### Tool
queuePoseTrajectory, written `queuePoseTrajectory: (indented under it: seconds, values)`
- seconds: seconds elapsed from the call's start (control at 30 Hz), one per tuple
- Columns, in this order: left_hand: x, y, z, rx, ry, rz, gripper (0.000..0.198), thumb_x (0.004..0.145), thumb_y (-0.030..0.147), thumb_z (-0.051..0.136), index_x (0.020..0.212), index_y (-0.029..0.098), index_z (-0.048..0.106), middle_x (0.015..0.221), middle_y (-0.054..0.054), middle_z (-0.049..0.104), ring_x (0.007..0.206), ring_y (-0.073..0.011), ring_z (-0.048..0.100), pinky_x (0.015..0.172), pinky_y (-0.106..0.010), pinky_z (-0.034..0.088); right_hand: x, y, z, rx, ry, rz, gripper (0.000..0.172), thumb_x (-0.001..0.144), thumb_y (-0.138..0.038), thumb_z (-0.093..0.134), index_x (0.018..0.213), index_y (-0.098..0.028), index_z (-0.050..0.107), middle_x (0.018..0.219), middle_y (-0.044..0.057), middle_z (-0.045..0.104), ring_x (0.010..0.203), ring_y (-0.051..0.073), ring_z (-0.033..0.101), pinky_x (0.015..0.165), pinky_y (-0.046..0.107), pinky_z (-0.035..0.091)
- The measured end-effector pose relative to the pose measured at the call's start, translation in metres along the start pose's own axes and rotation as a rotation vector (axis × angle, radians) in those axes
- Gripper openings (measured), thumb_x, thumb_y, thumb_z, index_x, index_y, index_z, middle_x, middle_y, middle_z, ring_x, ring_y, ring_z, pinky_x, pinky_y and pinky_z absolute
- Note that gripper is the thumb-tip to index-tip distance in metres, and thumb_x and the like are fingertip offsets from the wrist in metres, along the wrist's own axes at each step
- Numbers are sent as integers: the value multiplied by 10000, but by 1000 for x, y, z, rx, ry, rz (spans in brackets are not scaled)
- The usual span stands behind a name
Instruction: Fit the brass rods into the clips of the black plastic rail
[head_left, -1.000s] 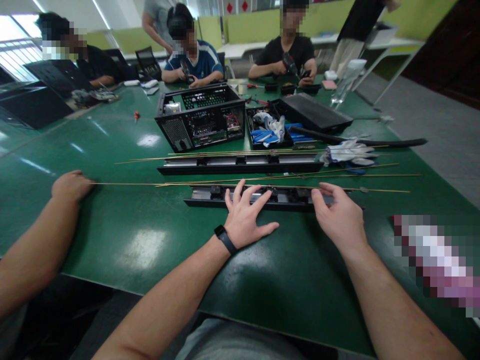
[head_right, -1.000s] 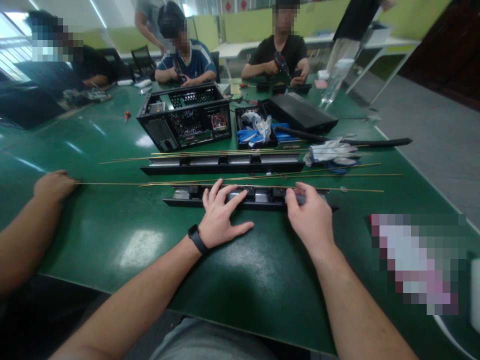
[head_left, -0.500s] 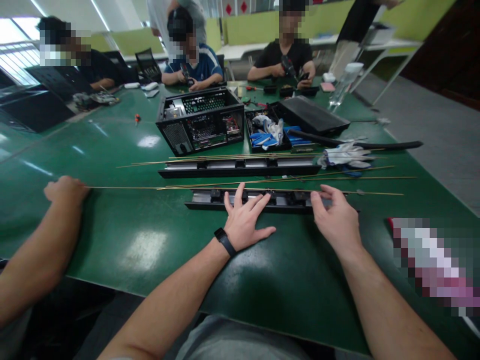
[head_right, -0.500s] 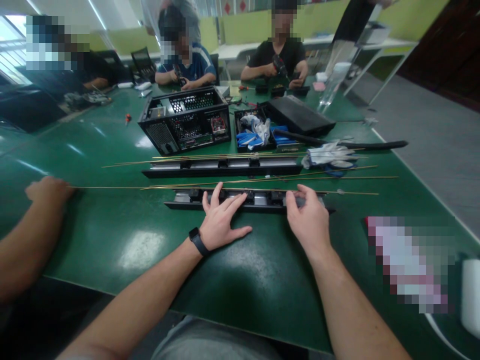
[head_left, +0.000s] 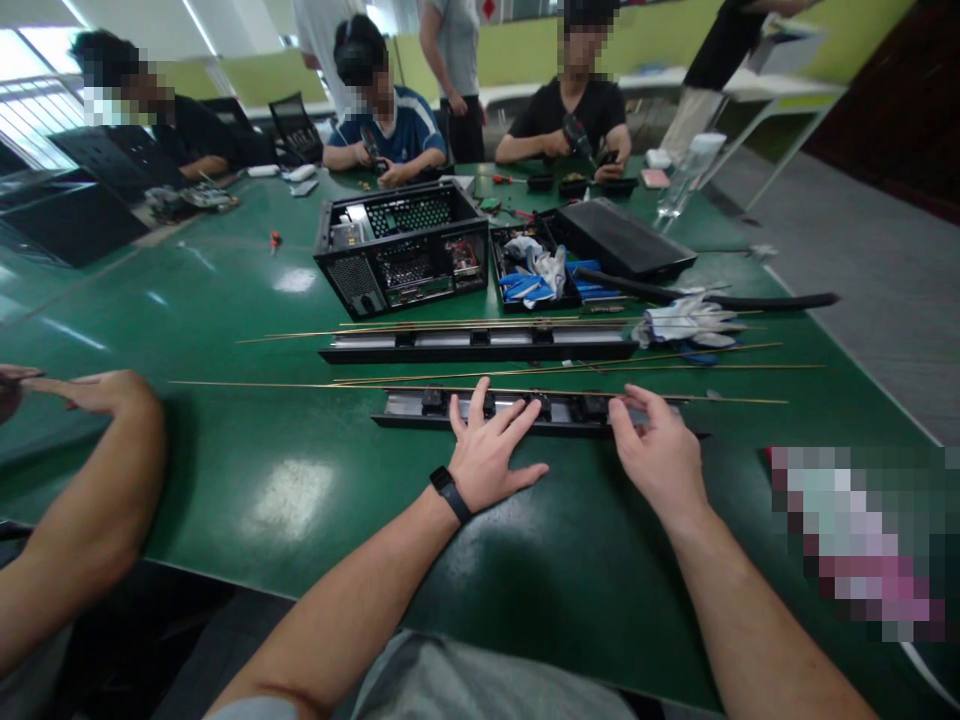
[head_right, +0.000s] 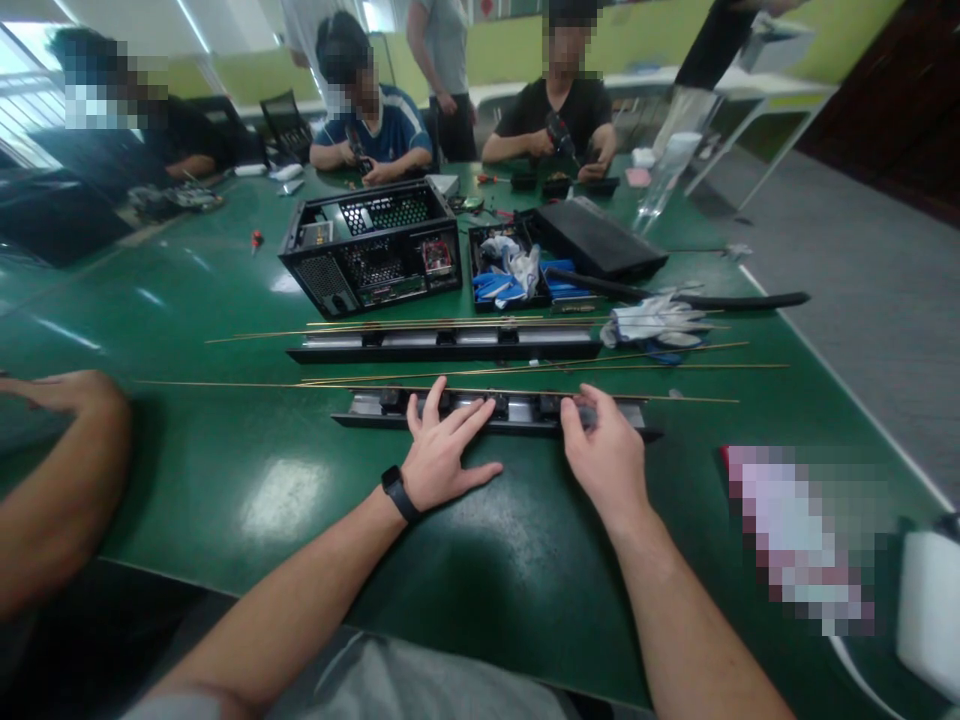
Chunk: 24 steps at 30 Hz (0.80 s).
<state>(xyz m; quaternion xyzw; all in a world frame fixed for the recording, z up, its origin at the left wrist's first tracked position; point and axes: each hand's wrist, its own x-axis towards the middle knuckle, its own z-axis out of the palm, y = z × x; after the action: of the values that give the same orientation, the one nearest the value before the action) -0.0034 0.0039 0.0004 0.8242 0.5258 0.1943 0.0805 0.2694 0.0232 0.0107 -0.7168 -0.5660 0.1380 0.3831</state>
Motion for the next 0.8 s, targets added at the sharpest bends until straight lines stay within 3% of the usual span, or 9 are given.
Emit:
queuePoseTrajectory:
  seconds: [0.27, 0.43, 0.63, 0.8]
  values:
    - [-1, -3, 5, -35, 11, -1, 983, 944, 567, 1043, 1823, 369, 649, 1773, -141, 739, 1881, -614, 228, 1410, -1002, 140, 1, 7, 2, 0, 51, 48, 718, 1020, -712, 647, 1437, -165, 854, 1326, 231, 910, 1232, 430, 876, 1178, 602, 658]
    - [-1, -3, 5, -39, 19, 7, 999, 942, 565, 1045, 1831, 364, 639, 1775, -137, 737, 1881, -616, 231, 1412, -1003, 139, -1, 7, 6, 34, 3, -9, 722, 1029, -713, 666, 1472, -171, 846, 1337, 219, 912, 1132, 394, 888, 1144, 577, 676]
    - [-1, -5, 5, -72, 6, 9, 979, 966, 569, 1028, 1836, 351, 633, 1817, -123, 700, 1886, -618, 211, 1412, -1013, 105, 1, 10, 1, 21, 36, 69, 728, 1055, -726, 657, 1489, -172, 842, 1328, 222, 908, 1134, 404, 884, 1144, 601, 668]
    - [-1, -5, 6, -64, 9, 9, 983, 961, 559, 1030, 1837, 355, 632, 1816, -137, 699, 1890, -607, 213, 1424, -992, 125, 0, 9, 3, 28, 11, 49, 736, 1044, -750, 684, 1492, -189, 846, 1352, 213, 906, 1010, 357, 877, 1067, 553, 693]
